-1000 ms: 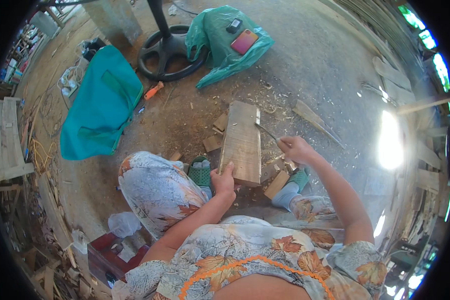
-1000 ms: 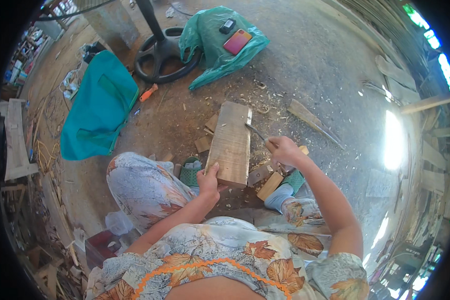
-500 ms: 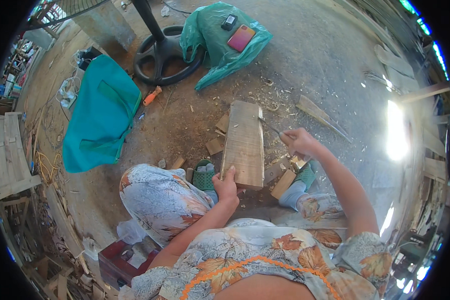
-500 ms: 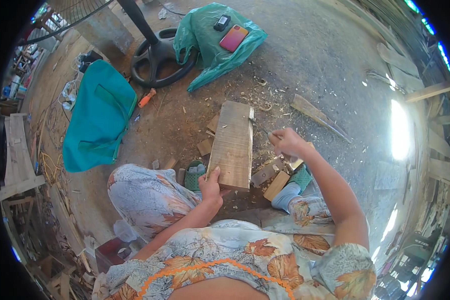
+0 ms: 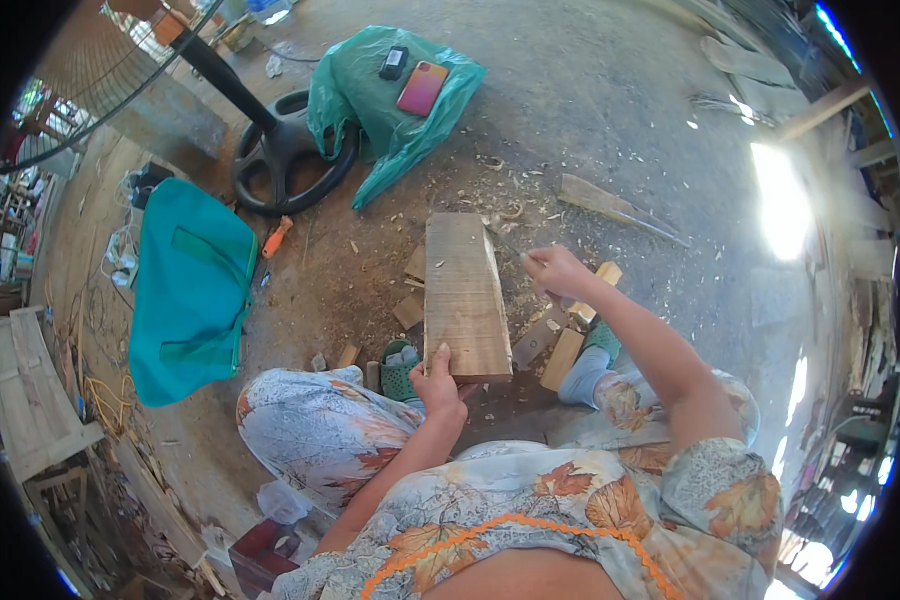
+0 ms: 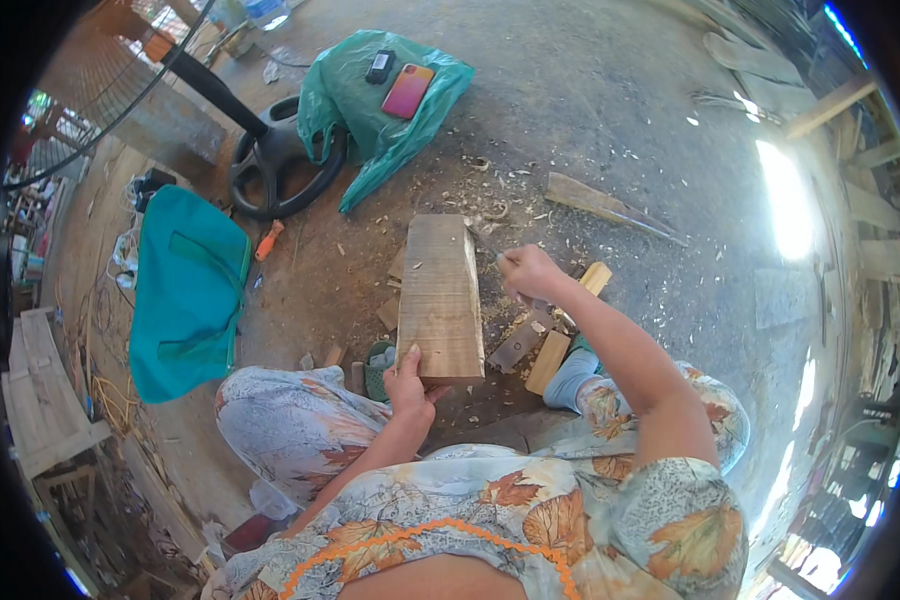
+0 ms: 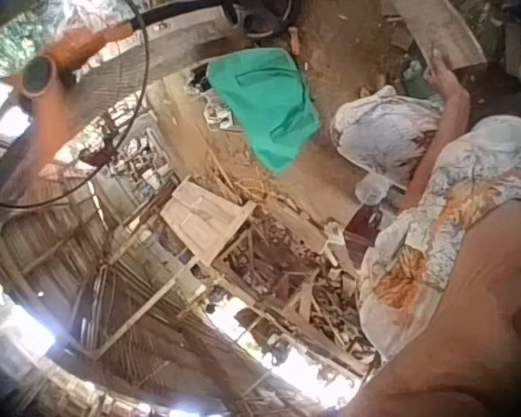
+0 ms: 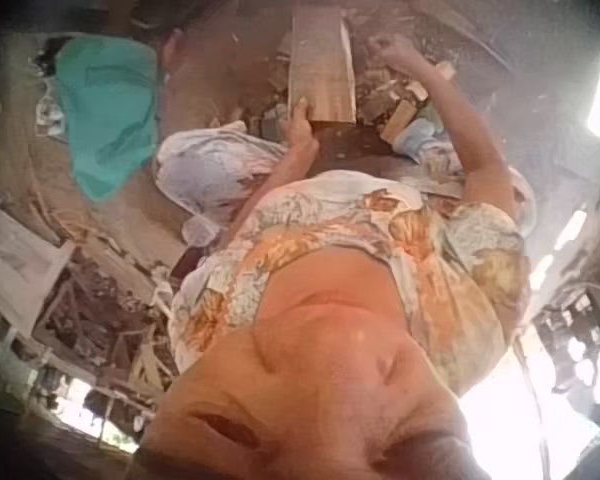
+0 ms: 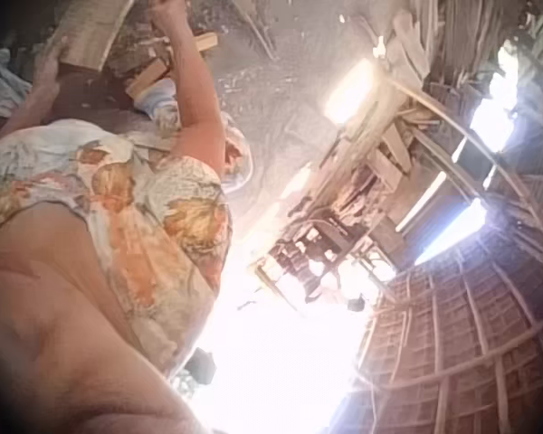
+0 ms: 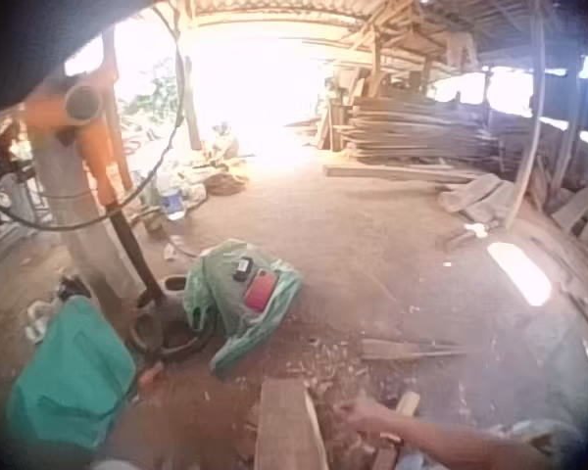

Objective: Manually shaving and carving wood using a mallet and a drawknife or chisel-like tool.

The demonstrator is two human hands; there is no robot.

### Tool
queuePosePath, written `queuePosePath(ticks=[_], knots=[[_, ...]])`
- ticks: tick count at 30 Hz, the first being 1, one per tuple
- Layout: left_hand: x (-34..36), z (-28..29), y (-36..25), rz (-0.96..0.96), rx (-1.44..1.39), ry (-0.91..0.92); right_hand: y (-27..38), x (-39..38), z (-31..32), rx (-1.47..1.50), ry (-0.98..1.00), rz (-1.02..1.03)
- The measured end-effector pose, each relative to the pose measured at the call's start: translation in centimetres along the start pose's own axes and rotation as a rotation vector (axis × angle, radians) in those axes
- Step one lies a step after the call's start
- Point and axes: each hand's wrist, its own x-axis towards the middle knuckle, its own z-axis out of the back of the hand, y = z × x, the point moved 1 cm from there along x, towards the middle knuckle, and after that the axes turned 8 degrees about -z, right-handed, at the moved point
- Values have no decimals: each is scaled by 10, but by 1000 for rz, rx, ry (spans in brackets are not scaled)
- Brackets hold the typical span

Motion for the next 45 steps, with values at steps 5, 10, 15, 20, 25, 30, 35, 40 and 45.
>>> queuePosePath(ticks=[5,10,15,20,25,30,35,40,45], knots=[[13,13,7,37,-44,98,2,-20,0,-89,4,19],[9,13,3,39,-49,85,16,-30,1,17,13,37],[10,7,6,45,-24,115,7,39,-7,-103,-58,45],[7,12,0,52,-54,121,15,-24,-9,-226,-119,178],[11,11,4,60,-63,144,11,-13,-3,-334,-80,252],[14,12,6,58,-50,125,25,10,9,-310,60,118],[5,7,1,17,-4,27,23,-25,11,-261,31,91],[2,3,1,11,10,11,49,-7,26,-311,90,13],[3,3,0,66,-78,123,16,1,-1,-271,-8,114]])
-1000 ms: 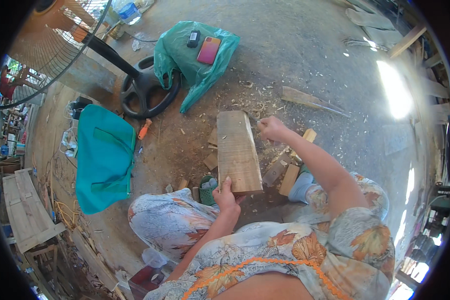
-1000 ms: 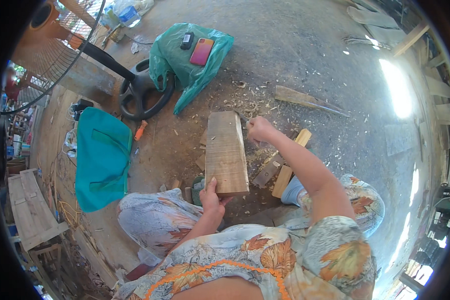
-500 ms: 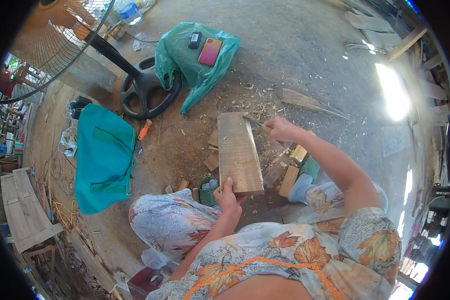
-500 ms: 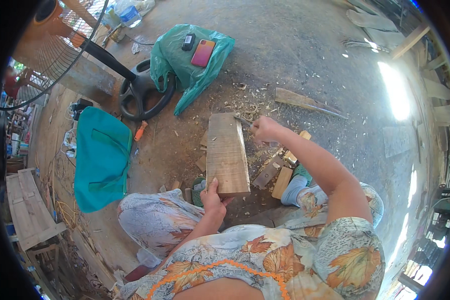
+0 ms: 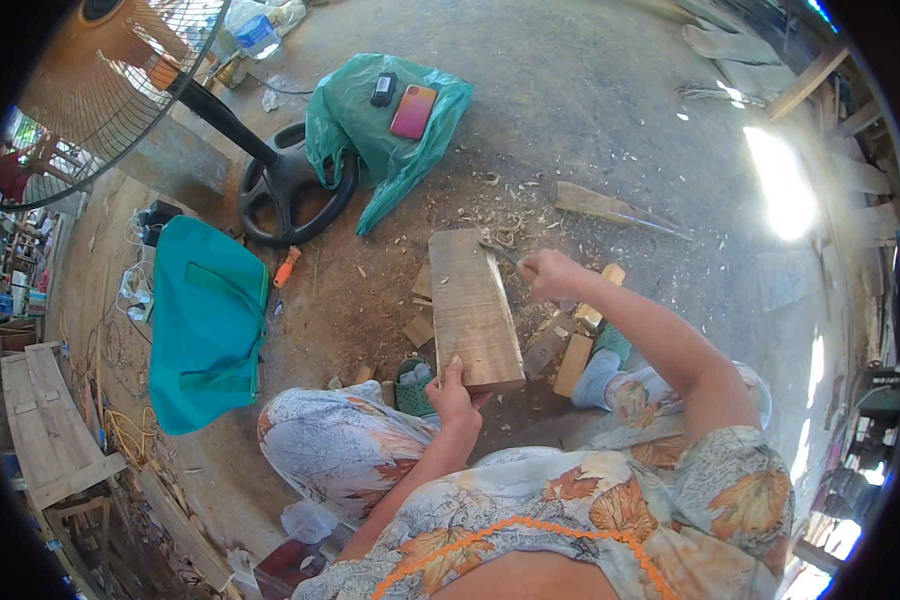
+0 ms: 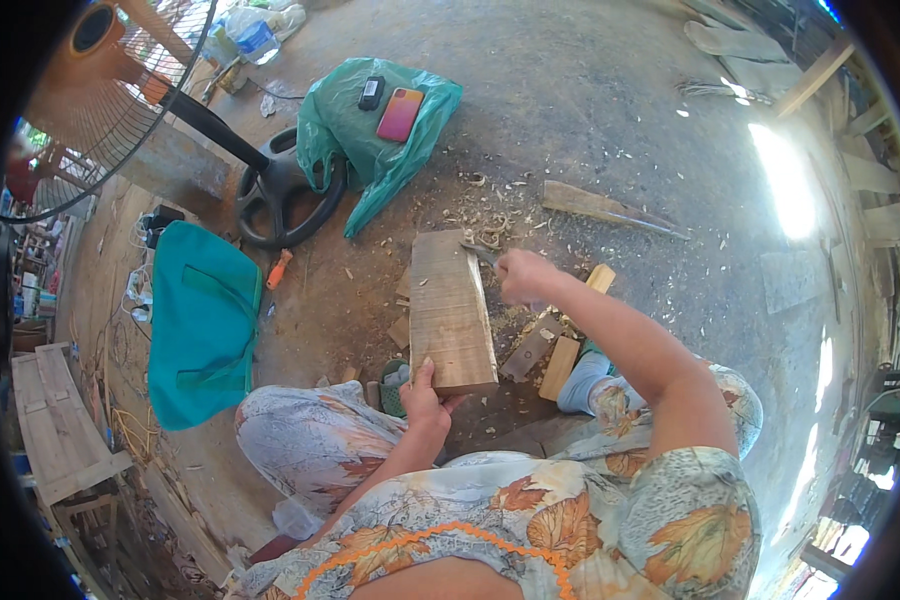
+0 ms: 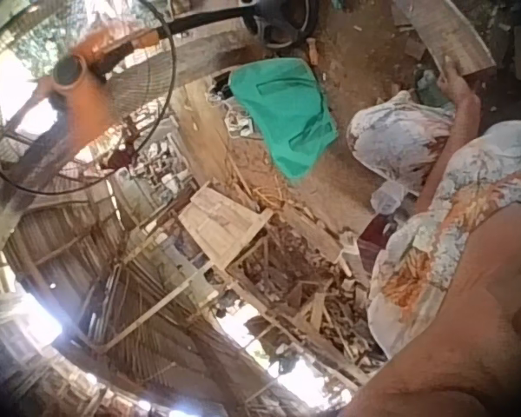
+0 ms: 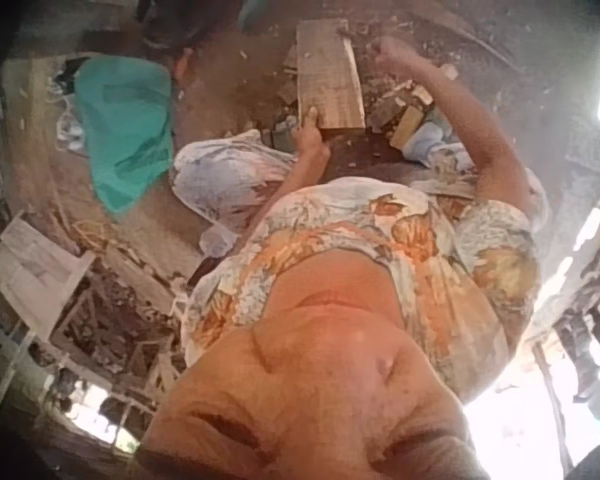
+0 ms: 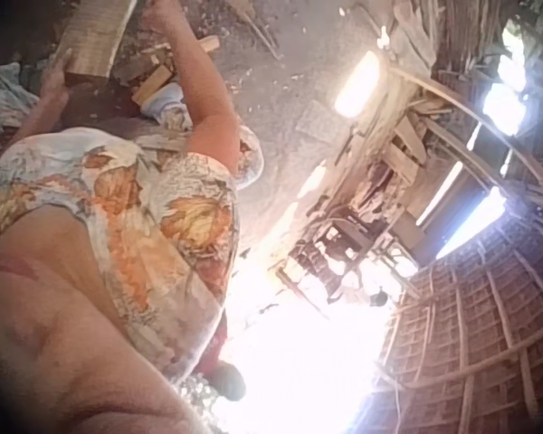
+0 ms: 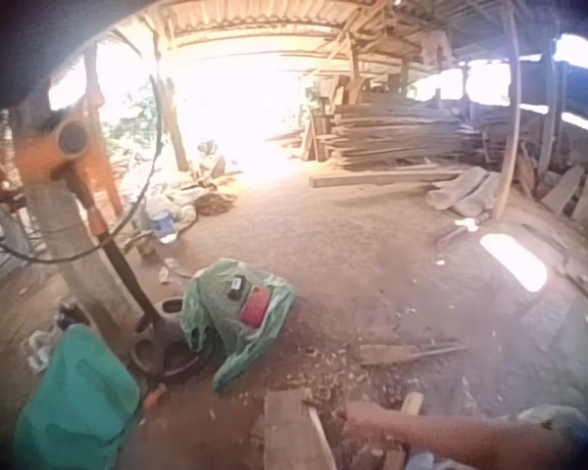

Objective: Manually shaving and carving wood using a mallet and a drawknife or chisel-like tool.

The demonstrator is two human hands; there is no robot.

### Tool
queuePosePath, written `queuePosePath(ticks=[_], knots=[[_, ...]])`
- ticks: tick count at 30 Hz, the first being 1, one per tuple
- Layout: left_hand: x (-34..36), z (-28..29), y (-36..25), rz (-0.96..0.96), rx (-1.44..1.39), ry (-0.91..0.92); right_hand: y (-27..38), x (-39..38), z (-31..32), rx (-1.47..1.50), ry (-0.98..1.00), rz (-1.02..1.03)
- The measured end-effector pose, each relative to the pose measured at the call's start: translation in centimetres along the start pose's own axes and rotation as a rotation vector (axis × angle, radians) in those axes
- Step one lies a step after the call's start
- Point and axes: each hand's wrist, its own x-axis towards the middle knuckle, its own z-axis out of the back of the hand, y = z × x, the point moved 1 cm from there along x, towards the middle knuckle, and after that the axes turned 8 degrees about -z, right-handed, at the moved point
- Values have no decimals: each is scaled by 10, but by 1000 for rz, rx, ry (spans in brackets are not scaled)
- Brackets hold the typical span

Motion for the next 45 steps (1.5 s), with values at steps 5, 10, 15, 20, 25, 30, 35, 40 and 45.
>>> queuePosePath(ticks=[5,10,15,20,25,30,35,40,45], knots=[[9,11,4,-19,21,-2,2,-16,7,-107,-5,115],[0,0,0,-29,14,-20,18,35,2,-212,-138,-50],[10,7,4,-18,22,-50,24,1,7,-202,-63,-24],[3,5,-1,-10,13,-42,18,1,1,-297,8,33],[3,-2,5,1,39,-69,21,51,-11,-198,-146,-76],[7,6,3,-28,24,-66,-1,3,-15,-84,-147,37],[6,5,-4,-55,69,-41,0,-75,6,156,73,-141],[1,-5,-19,-85,20,178,-18,-94,-6,563,-120,-98],[-2,-5,-26,-36,-158,187,-16,-169,-33,789,-250,115]])
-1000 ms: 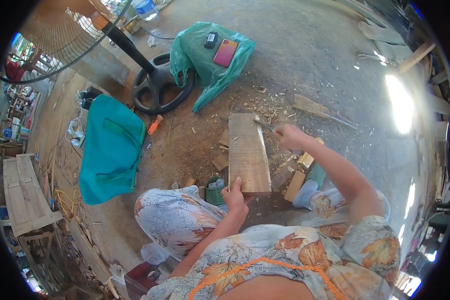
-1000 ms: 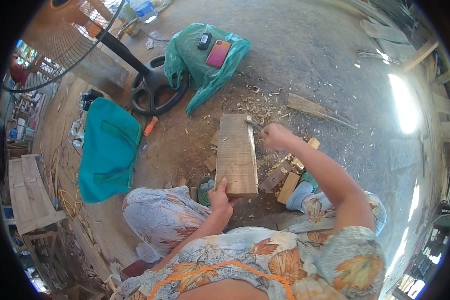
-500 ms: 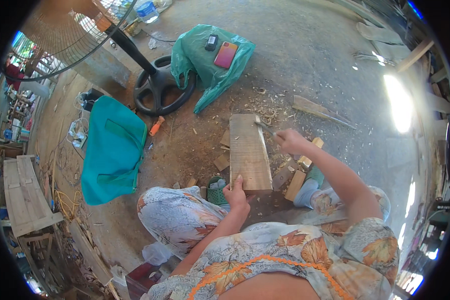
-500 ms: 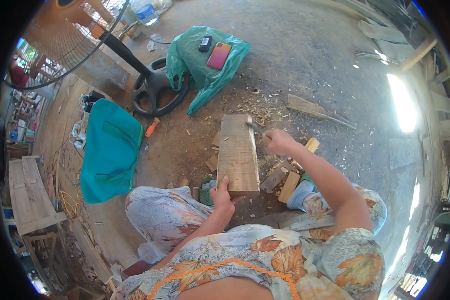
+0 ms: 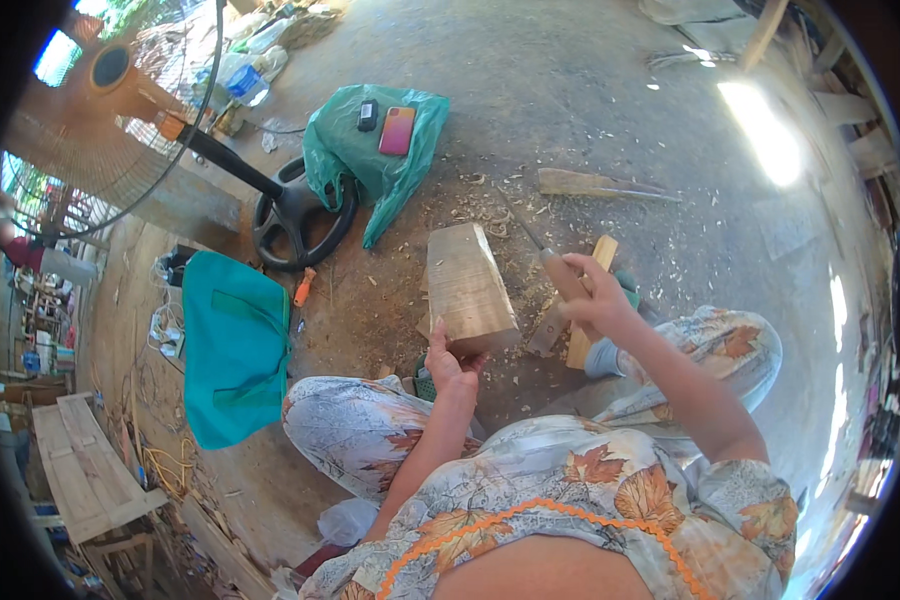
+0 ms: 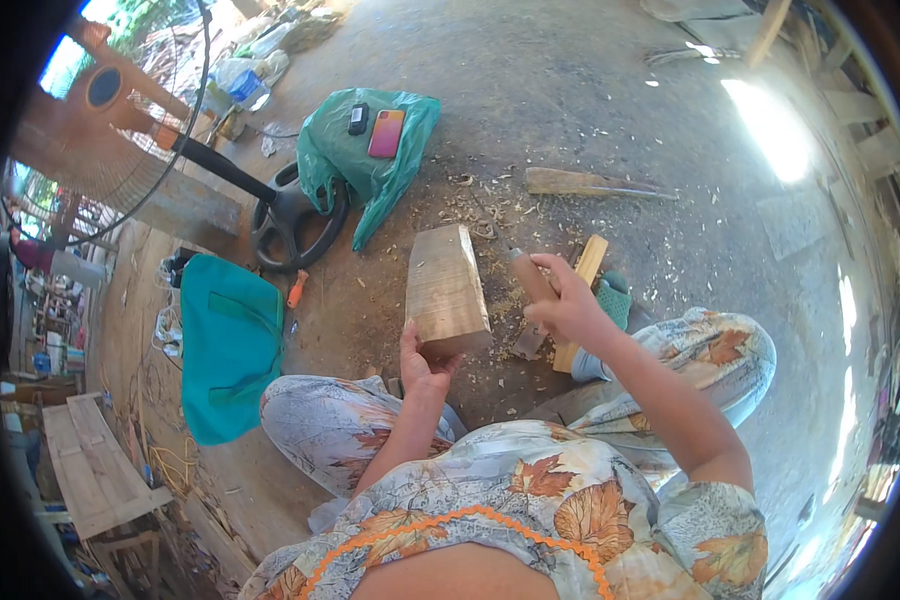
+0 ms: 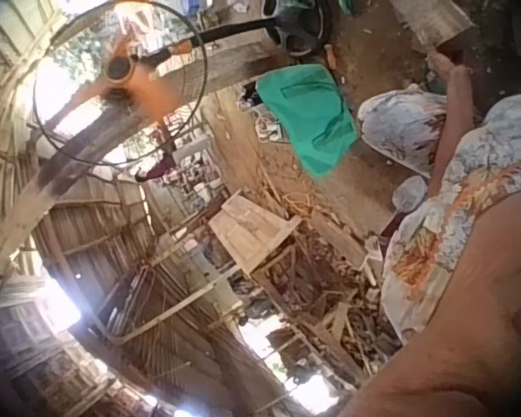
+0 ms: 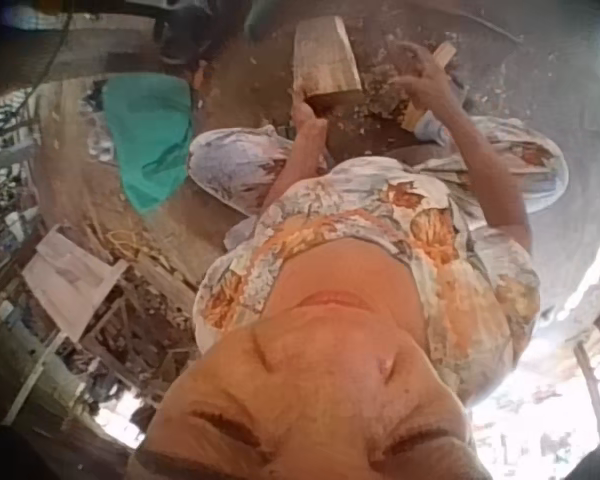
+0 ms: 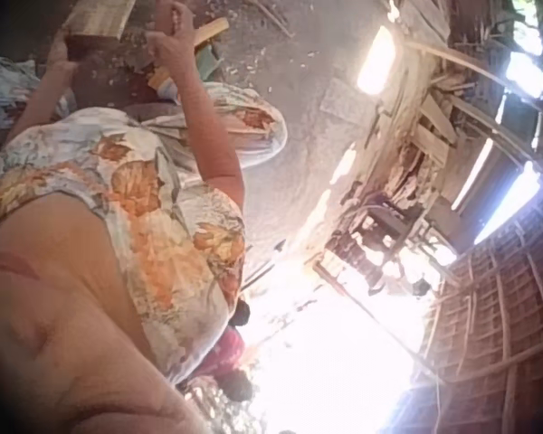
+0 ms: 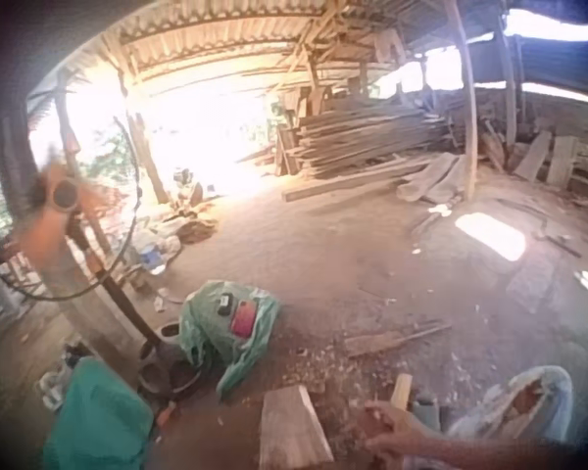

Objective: Manually shaving and carving wood using a mallet and a drawknife or chisel-like tool.

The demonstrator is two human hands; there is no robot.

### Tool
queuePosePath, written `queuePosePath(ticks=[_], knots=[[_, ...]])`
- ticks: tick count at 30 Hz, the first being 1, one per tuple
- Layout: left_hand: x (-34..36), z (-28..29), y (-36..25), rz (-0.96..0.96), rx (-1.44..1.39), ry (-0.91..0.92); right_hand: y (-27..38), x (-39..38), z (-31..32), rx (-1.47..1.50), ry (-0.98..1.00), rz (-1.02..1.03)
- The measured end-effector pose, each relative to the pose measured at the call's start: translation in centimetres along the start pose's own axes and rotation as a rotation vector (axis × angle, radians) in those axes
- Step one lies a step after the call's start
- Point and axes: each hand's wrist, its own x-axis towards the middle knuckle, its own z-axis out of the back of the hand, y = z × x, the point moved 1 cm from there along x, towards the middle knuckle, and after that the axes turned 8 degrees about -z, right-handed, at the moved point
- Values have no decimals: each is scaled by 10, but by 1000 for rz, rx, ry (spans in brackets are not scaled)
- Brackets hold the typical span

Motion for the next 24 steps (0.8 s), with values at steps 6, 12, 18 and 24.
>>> queuePosePath(ticks=[6,12,18,24], knots=[[0,-6,0,-65,45,-14,-34,-73,0,69,-7,-91],[-7,-12,-1,-77,61,-101,-3,-109,4,-44,75,-240],[-8,-14,3,-50,46,-132,-5,-124,12,-338,13,76],[0,2,7,-28,37,-128,10,-149,10,-537,72,57]])
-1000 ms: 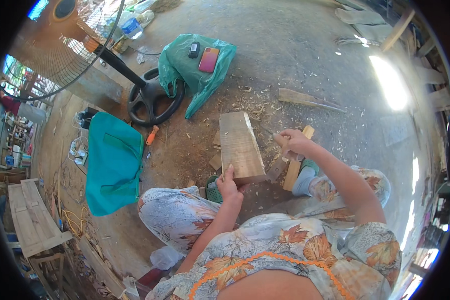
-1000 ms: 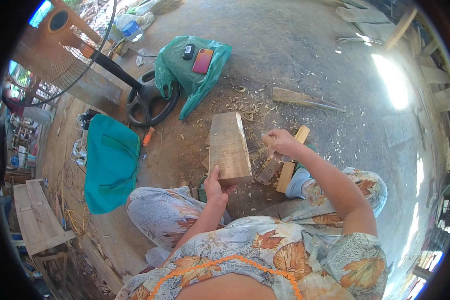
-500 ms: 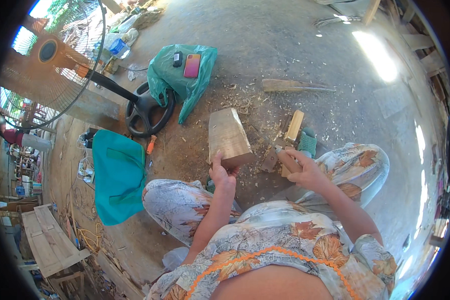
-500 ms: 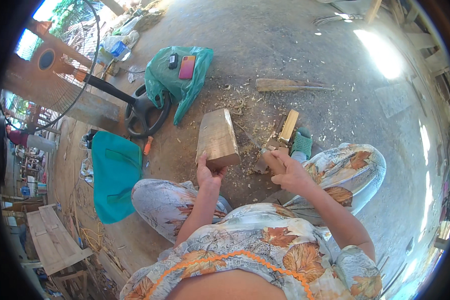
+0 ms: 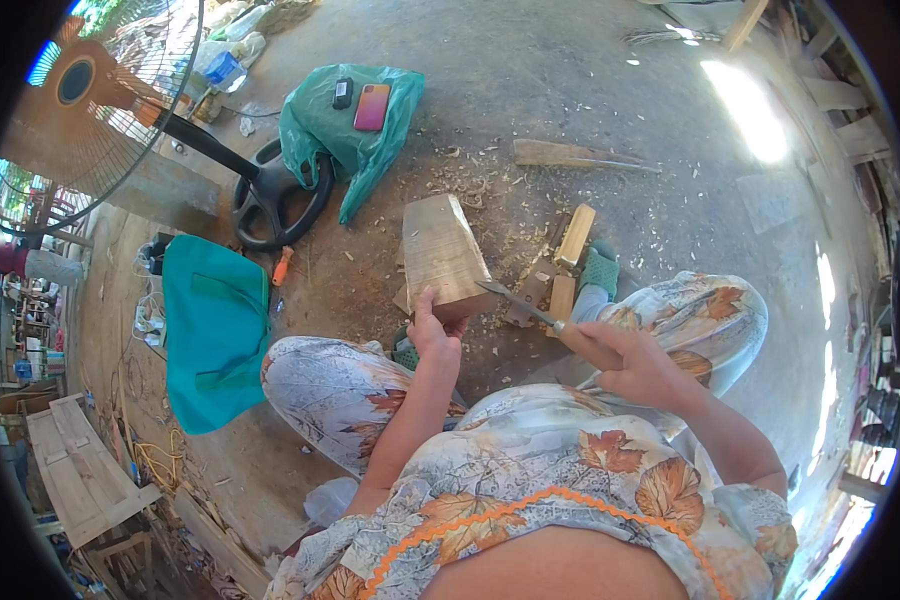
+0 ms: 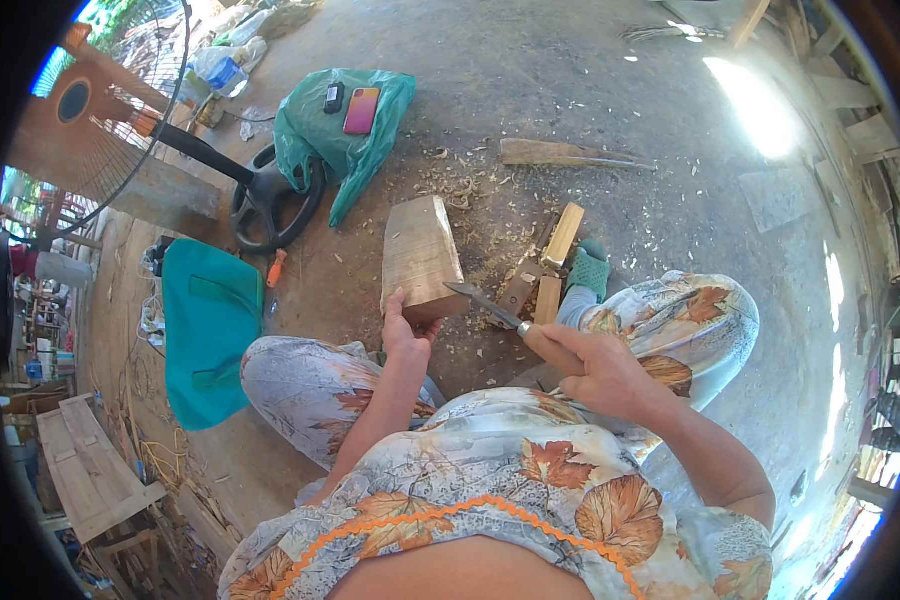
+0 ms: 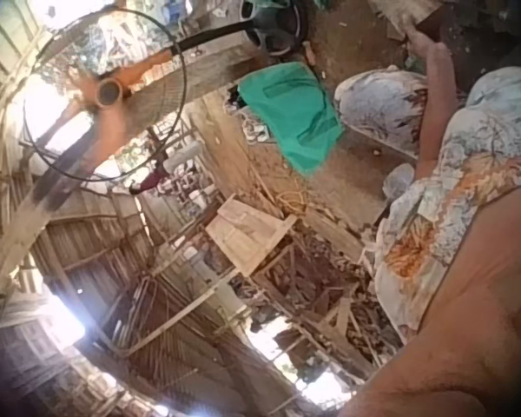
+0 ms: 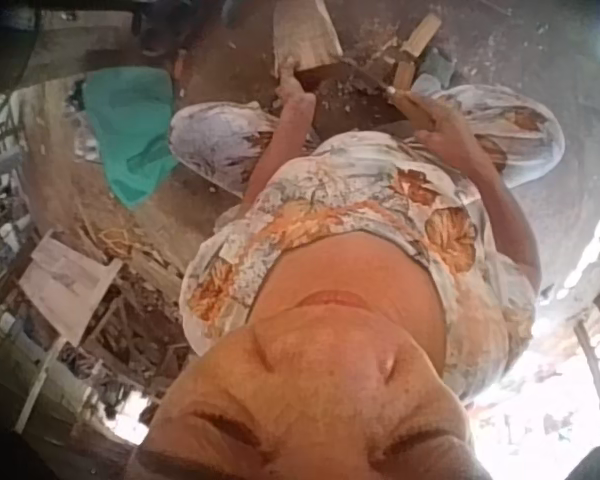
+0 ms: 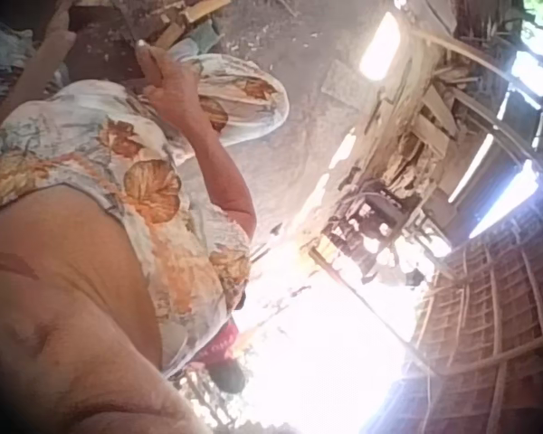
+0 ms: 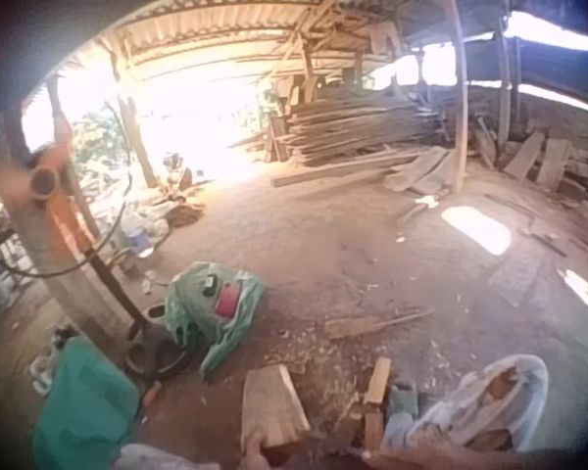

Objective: Manually shaving and carving wood using a mallet and a drawknife or chisel-like tool.

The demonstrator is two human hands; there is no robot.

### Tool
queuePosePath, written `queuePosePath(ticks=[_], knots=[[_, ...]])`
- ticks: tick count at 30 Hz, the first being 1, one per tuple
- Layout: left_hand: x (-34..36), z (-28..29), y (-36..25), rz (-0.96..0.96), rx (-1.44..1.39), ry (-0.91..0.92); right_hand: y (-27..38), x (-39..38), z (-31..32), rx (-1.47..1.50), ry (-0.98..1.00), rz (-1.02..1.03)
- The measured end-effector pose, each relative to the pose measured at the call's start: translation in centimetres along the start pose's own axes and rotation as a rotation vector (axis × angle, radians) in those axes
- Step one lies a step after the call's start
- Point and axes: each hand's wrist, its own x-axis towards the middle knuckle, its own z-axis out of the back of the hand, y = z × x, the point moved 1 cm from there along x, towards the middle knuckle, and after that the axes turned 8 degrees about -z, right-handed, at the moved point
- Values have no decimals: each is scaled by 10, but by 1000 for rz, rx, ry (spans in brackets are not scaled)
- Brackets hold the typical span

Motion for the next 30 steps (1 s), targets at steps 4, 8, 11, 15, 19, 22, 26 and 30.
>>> queuePosePath(ticks=[4,8,11,15,19,22,26,30], knots=[[-3,-2,2,-3,6,19,0,-8,-4,-20,-50,23],[-2,-1,5,-38,10,-11,10,13,-6,57,40,-125],[1,1,5,-16,17,36,12,48,-5,-31,28,-109],[-1,1,6,-16,56,-18,-4,39,-7,-59,22,-89],[9,9,8,-19,52,-41,3,20,2,5,-13,43],[12,8,8,-31,69,-74,18,55,5,-36,65,-78],[14,4,8,-59,37,-111,12,72,4,-70,61,11],[20,12,10,-20,28,-83,8,44,-5,-80,43,-52]])
